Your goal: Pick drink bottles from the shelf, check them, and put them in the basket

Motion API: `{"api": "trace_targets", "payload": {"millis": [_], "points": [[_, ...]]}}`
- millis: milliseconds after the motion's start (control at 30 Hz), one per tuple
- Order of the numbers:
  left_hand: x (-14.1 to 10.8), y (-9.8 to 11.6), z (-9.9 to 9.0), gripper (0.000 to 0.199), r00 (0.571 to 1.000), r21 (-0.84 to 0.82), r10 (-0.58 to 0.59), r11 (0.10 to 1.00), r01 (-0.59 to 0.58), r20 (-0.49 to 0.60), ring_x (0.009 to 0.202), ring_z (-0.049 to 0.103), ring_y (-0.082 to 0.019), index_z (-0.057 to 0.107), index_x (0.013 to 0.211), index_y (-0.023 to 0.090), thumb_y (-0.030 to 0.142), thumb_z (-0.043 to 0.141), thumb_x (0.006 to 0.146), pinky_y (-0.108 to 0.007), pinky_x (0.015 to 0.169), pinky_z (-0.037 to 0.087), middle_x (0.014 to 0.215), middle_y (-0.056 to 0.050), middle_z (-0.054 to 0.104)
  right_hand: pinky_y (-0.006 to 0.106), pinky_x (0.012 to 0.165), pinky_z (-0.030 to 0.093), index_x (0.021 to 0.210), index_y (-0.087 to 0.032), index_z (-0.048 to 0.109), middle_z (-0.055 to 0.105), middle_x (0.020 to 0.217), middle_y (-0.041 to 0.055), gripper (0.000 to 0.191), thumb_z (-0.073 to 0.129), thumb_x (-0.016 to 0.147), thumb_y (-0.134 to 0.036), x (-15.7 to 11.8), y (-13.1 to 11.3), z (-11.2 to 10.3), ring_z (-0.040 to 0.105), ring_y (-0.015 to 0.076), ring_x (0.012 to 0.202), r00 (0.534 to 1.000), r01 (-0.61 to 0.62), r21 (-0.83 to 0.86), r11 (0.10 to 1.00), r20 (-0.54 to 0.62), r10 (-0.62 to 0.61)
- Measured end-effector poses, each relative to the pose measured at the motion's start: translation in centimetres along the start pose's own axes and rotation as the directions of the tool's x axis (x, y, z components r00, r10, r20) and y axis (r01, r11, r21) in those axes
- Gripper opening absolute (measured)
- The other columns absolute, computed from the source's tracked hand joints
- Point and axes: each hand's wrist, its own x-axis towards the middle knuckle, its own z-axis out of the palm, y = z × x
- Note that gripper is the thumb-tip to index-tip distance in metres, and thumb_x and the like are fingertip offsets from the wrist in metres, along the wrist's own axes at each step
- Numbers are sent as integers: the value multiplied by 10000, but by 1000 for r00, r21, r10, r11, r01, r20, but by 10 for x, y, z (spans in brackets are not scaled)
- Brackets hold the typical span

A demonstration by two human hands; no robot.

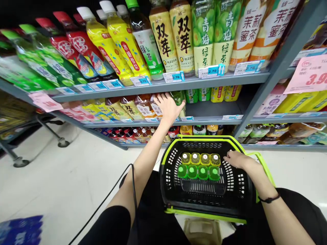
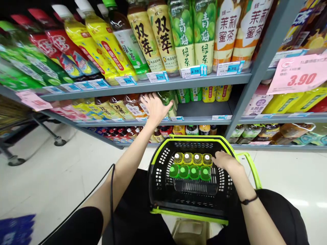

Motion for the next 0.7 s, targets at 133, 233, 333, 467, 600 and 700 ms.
{"api": "trace_targets", "payload": {"millis": [133, 233, 333, 467, 600, 700], "points": [[4, -3, 17, 959, 999, 189, 36, 981, -38, 17, 1463, 346, -496, 435, 1431, 33, 538, 821, 713, -642, 1280, 148, 1489, -334, 449, 442, 1062, 467, 1336, -72, 681, 622, 1405, 270, 489, 396, 1097, -389, -1, -3, -1, 621, 384, 1310, 1000, 16, -3, 1000, 11, -16], [-3, 3, 26, 956, 990, 101, 125, 986, -130, 63, 1459, 384, -472, 367, 1494, 61, 449, 826, 750, -578, 1224, 336, 1538, -322, 372, 449, 1064, 469, 1314, -49, 688, 640, 1366, 289, 476, 398, 1091, -354, -1, -3, -2, 623, 389, 1309, 1000, 15, -9, 1000, 9, -15], [-12, 16, 34, 905, 933, 4, 302, 951, -308, 195, 1387, 485, -438, 367, 1526, 123, 352, 823, 778, -530, 1109, 479, 1532, -275, 388, 456, 1070, 468, 1325, -23, 675, 631, 1376, 300, 474, 397, 1089, -326, 1, -3, -4, 626, 395, 1304, 1000, 2, -10, 1000, -1, -2], [-24, 28, 54, 771, 711, -86, 634, 762, -642, 305, 1377, 495, -412, 480, 1479, 153, 204, 804, 781, -567, 1159, 427, 1483, -225, 490, 472, 1073, 470, 1330, -29, 678, 620, 1393, 306, 472, 412, 1088, -335, 0, -1, -5, 622, 404, 1310, 1000, -1, 9, 1000, -19, 1], [-31, 25, 63, 691, 702, -210, 702, 709, -673, 120, 1465, 426, -404, 513, 1453, 189, 336, 793, 838, -623, 1213, 347, 1504, -222, 480, 483, 1046, 489, 1280, -37, 707, 641, 1361, 310, 443, 454, 1075, -338, 0, 3, -7, 645, 413, 1276, 999, 8, 47, 999, -43, -6], [-33, 29, 42, 593, 674, -301, 738, 650, -698, 30, 1467, 456, -388, 563, 1365, 280, 525, 763, 863, -649, 1207, 362, 1470, -133, 525, 491, 1025, 491, 1214, -27, 725, 658, 1321, 320, 403, 484, 1062, -311, 2, 6, -13, 658, 430, 1241, 995, 34, 72, 997, -94, -27]]}}
